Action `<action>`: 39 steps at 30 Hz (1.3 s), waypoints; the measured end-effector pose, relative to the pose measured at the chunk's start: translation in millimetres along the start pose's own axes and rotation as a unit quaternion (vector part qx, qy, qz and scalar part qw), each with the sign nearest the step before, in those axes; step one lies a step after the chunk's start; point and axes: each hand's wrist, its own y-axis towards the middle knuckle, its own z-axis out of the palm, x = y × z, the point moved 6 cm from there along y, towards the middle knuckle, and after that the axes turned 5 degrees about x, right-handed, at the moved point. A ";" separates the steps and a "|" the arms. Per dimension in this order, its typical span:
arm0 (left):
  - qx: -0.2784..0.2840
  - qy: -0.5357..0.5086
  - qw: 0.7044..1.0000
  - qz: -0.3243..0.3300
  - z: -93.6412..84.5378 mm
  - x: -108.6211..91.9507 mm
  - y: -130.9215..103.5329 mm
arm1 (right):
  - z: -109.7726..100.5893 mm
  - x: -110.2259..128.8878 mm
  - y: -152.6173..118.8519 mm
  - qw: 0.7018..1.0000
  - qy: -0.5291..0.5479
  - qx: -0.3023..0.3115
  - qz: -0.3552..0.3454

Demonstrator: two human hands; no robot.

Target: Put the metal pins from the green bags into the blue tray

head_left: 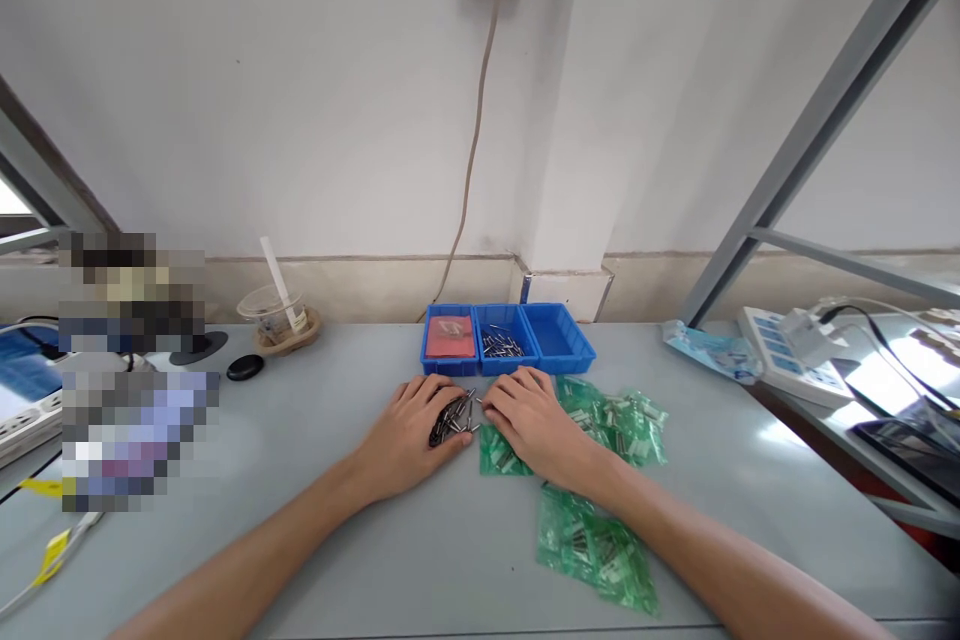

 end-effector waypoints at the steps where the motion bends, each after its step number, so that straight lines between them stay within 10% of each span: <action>1: 0.002 -0.003 1.000 0.001 -0.6 -0.4 0.3 | 0.5 -1.2 0.4 1.000 -0.006 -0.002 0.006; 19: 0.018 -0.022 1.000 0.004 -4.2 3.7 -2.3 | 14.9 -16.1 1.9 0.994 0.038 -0.012 0.101; 39: 0.024 -0.022 0.999 0.007 -6.7 5.4 -4.6 | -16.4 -19.7 -3.0 0.944 0.267 -0.132 0.142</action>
